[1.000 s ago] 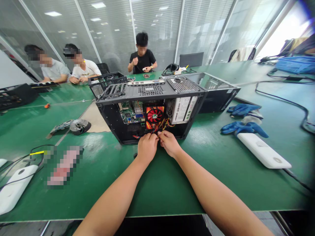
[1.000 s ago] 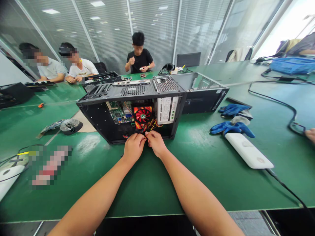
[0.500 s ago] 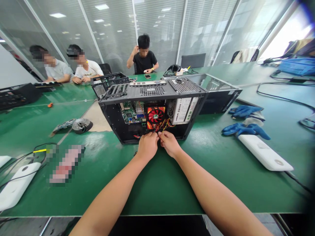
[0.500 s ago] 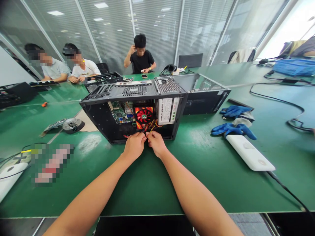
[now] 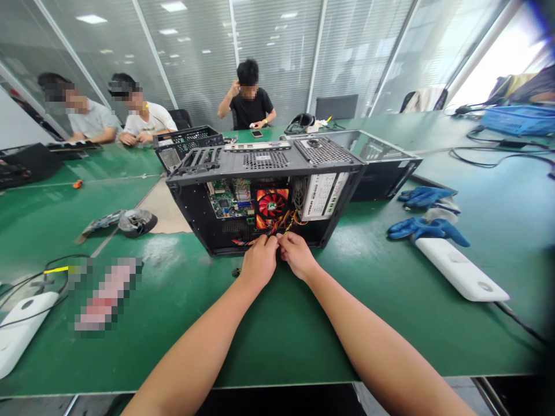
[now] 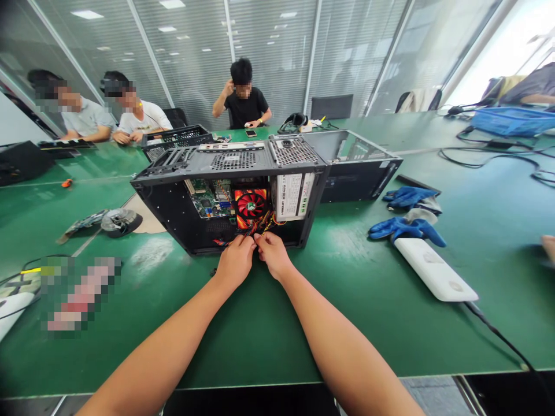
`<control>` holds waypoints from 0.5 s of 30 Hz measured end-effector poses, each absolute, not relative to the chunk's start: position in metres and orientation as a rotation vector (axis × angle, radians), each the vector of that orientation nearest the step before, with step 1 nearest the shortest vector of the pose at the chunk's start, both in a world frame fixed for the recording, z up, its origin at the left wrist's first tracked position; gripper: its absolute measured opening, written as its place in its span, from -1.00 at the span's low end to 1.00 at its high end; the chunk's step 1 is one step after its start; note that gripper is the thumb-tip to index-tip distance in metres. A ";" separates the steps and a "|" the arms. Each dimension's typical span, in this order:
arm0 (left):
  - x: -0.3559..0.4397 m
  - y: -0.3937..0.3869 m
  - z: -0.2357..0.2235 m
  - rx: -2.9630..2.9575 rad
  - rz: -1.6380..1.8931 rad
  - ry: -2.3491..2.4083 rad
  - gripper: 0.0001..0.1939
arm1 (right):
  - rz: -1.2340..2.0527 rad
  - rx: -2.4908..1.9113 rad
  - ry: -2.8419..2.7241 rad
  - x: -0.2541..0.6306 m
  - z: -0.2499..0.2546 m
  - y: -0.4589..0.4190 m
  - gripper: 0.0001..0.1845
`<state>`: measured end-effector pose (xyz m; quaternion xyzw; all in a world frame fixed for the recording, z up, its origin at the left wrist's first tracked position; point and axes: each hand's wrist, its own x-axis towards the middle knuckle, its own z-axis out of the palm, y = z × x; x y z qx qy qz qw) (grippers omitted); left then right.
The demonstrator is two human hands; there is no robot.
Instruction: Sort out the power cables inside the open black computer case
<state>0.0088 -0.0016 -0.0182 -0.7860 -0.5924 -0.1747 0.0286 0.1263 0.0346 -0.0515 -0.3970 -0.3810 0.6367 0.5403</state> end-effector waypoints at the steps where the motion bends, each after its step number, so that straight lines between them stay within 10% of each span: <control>1: 0.009 -0.001 -0.019 -2.425 -0.550 -1.818 -0.82 | 1.515 -0.945 -0.901 0.126 -0.051 0.035 -0.51; 15: 0.008 0.002 -0.020 -2.400 -0.575 -1.811 -0.80 | 1.529 -0.915 -0.909 0.128 -0.052 0.034 -0.50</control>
